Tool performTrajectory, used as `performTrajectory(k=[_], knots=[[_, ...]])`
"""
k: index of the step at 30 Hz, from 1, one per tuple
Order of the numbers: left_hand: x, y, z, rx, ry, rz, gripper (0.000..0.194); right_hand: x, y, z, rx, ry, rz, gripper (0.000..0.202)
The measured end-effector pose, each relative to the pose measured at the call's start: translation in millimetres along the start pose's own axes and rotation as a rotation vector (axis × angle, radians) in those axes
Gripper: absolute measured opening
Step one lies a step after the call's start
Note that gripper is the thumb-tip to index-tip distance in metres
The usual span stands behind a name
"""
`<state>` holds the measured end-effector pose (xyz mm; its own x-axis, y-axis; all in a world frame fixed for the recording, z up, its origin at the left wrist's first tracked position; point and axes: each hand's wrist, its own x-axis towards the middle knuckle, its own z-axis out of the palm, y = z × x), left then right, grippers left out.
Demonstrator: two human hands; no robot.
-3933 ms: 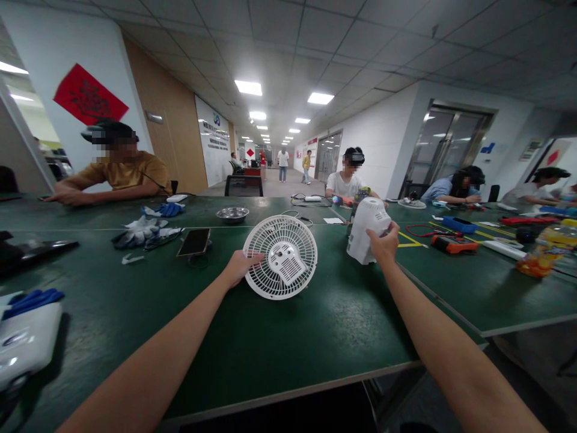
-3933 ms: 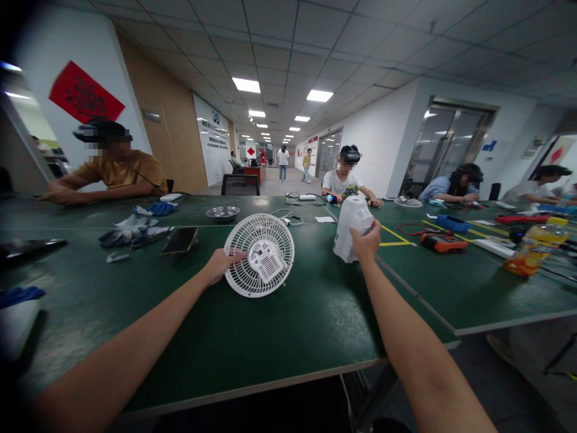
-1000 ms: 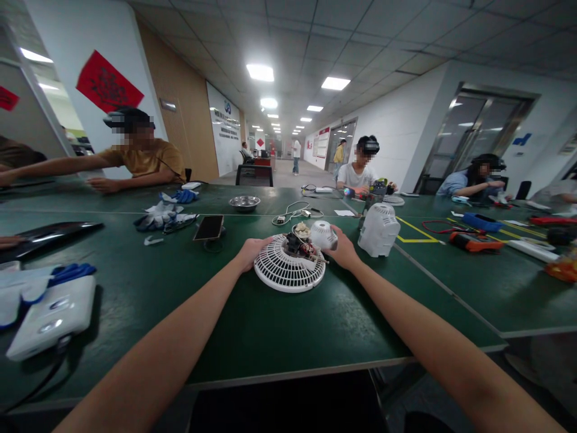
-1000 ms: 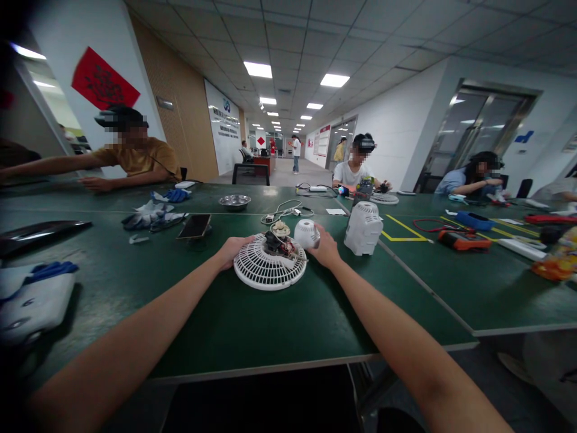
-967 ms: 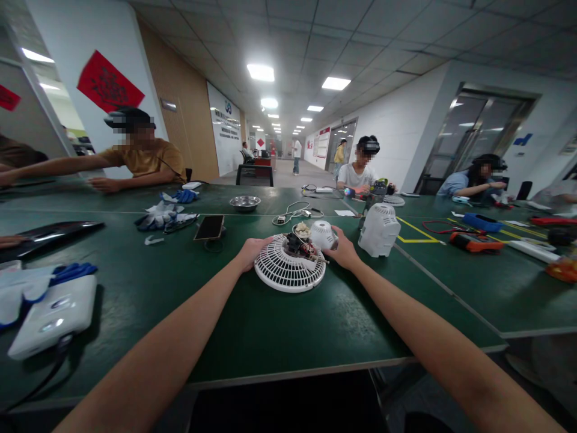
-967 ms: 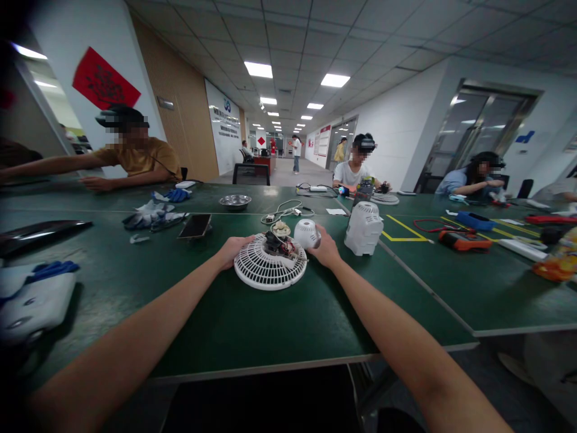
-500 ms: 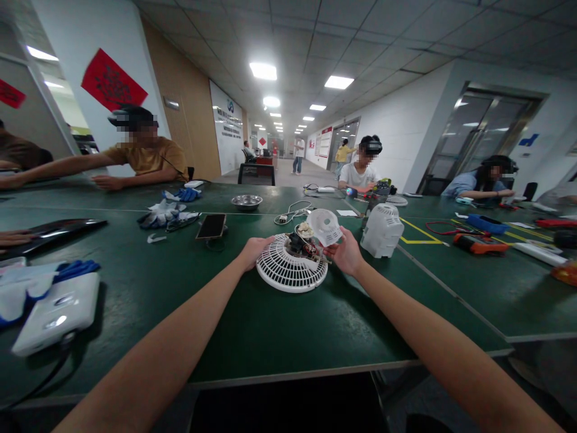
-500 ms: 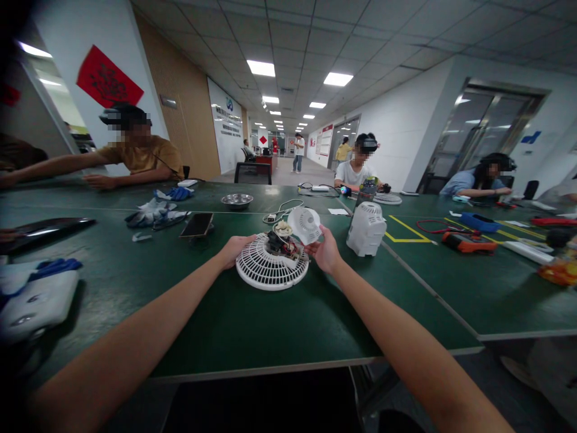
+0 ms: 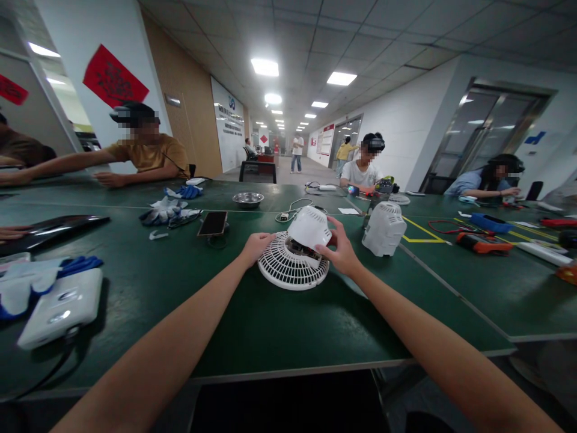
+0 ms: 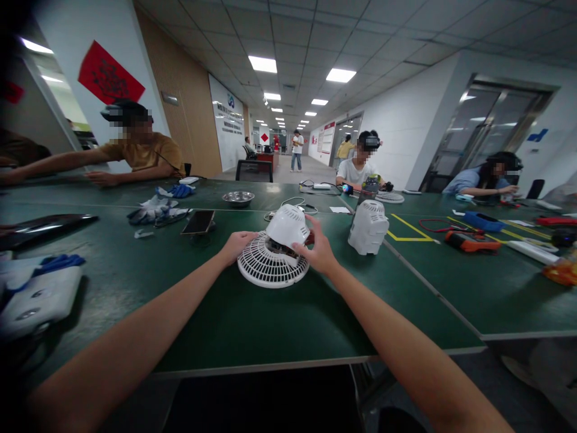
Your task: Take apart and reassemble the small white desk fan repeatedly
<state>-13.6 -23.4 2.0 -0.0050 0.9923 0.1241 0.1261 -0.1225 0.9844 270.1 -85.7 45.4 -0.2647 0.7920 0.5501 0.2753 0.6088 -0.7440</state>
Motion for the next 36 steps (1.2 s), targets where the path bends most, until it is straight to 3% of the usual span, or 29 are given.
performTrajectory(k=[4,8,10,20,28,36], knots=[[-10,18,1.9,0.37,0.086,0.33,0.047,-2,-2,-3,-0.178,0.009,-0.055,0.089],[-26,37,11.4,0.388,-0.168,0.506,0.052,-2,-2,0,-0.291,-0.005,-0.127,0.089],[-32,42,13.9,0.383,-0.239,0.555,0.054,-1,-2,2,-0.35,-0.034,-0.178,0.087],[-38,59,13.7,0.727,-0.297,0.655,0.064,0,-2,-5,-0.356,-0.143,-0.224,0.088],[-40,62,15.6,0.75,-0.311,0.604,0.066,-2,-12,-2,-0.362,-0.142,-0.092,0.084],[-40,60,15.9,0.767,-0.307,0.563,0.065,0,-8,-4,-0.294,-0.176,-0.061,0.086]])
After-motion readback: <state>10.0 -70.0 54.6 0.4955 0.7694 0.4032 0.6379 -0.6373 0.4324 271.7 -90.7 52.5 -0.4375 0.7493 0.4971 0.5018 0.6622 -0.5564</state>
